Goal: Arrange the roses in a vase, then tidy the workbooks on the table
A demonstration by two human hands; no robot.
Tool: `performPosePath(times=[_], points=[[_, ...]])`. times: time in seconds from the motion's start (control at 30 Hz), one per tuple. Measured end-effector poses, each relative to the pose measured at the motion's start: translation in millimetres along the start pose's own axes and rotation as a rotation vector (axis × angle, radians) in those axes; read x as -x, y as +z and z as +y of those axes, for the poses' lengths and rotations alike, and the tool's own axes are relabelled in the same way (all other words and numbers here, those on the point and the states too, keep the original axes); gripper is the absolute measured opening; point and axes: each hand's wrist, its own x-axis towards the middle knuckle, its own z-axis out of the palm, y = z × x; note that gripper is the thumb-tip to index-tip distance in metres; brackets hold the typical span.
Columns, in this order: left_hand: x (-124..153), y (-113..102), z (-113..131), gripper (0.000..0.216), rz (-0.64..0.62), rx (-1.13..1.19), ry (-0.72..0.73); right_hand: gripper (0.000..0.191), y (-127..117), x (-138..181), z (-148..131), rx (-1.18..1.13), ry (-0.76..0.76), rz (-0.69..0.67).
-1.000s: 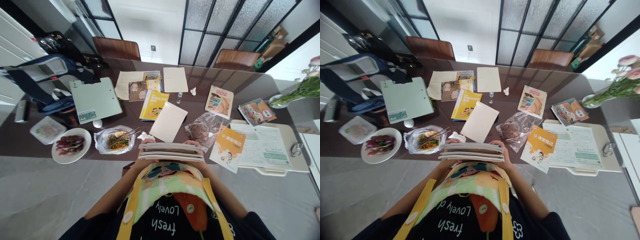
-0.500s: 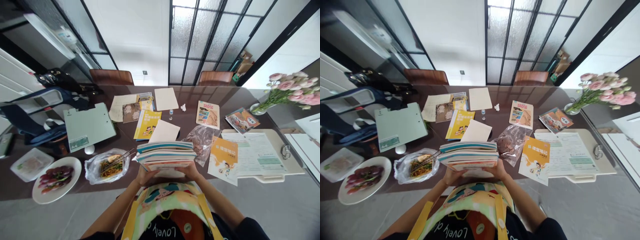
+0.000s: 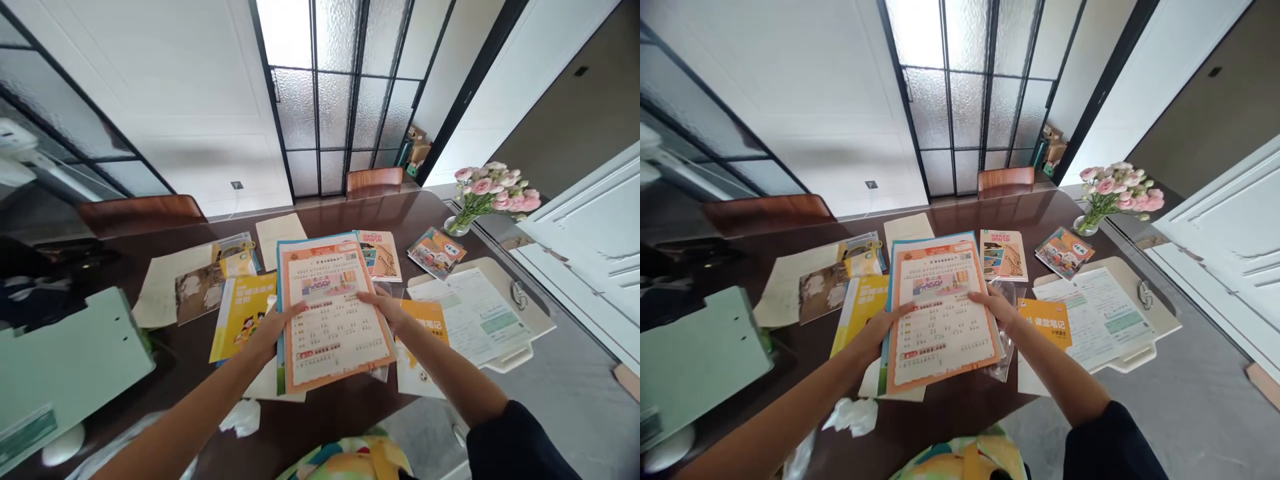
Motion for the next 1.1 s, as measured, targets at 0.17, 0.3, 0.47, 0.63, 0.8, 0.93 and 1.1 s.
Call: performPosePath(times=[0.17,0.3,0.47,0.63,0.8,0.93,1.1], points=[[-87,38,32,0.076,-0.127,0.07,-0.197,0.048,-63,-61,-29,-0.188,0.227,-0.012],[-176,68,51,0.067,-0.191,0.068,-0.231,0.045,-119,-121,-59,-0.253,0.287,0.034],[-298,89,86,0.058,-0.191,0.052,-0.162,0.046,-172,-219,-105,-0.197,0.251,0.085],[-394,90,120,0.05,-0.134,0.064,-0.125,0.043,-205,-327,-147,-0.084,0.257,0.078],[-448,74,124,0.05,-0.025,0.108,-0.062,0.039,-219,-405,-152,0.01,0.245,0.028],[-467,52,110,0.052,0.056,0.106,-0.076,0.037,-219,-435,-130,0.242,0.21,0.088],[-473,48,98,0.047,0.165,-0.184,0.047,0.035,-214,-439,-130,0.536,0.179,0.274]])
